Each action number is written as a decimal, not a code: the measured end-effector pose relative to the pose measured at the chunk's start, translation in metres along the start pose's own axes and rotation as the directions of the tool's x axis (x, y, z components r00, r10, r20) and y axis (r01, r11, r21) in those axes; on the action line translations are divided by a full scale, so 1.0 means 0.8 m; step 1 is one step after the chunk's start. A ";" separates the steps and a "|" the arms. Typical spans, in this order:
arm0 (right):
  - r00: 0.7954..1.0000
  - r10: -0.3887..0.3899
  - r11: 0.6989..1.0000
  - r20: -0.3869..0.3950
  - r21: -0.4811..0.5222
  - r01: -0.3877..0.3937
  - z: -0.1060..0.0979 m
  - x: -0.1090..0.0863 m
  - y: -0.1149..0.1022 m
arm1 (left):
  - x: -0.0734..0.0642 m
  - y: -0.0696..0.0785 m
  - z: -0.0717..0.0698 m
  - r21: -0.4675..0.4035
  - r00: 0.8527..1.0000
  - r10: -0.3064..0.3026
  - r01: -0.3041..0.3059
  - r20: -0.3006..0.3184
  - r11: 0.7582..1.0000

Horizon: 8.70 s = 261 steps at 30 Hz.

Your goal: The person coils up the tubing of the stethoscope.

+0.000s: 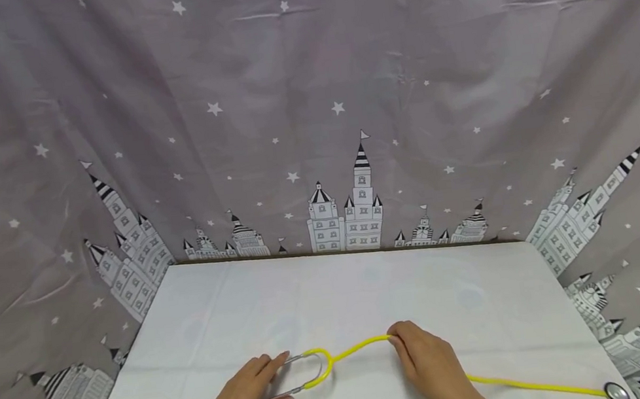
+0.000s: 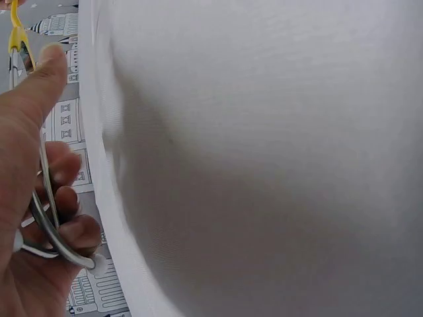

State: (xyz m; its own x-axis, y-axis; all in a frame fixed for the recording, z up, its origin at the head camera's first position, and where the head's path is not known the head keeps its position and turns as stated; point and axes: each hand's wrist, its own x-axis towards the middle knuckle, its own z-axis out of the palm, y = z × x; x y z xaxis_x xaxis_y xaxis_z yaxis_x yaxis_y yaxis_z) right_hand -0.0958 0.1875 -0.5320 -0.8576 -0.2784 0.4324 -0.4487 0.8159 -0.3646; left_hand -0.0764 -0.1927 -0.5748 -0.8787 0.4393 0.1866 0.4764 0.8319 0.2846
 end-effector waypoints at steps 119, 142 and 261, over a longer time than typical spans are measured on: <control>0.774 -0.322 0.868 0.545 0.496 0.012 0.009 0.094 -0.063 | 0.030 0.088 -0.028 -0.133 0.895 0.405 -0.431 -0.186 0.892; 0.884 -0.113 0.894 0.454 0.434 -0.109 0.004 0.078 0.021 | 0.026 0.094 -0.030 -0.090 0.841 0.485 -0.516 -0.240 0.852; 0.904 0.026 0.952 0.426 0.266 -0.152 0.018 0.008 0.045 | 0.048 0.100 -0.045 -0.187 0.875 0.336 -0.417 -0.348 0.890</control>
State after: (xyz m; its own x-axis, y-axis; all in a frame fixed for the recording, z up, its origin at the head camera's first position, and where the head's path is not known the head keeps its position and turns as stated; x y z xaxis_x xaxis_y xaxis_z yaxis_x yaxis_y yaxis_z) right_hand -0.1211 0.2079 -0.5540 -0.8942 -0.4467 0.0300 -0.3632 0.6846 -0.6320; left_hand -0.0709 -0.1215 -0.5110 -0.5981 0.5463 0.5863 0.7955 0.4934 0.3517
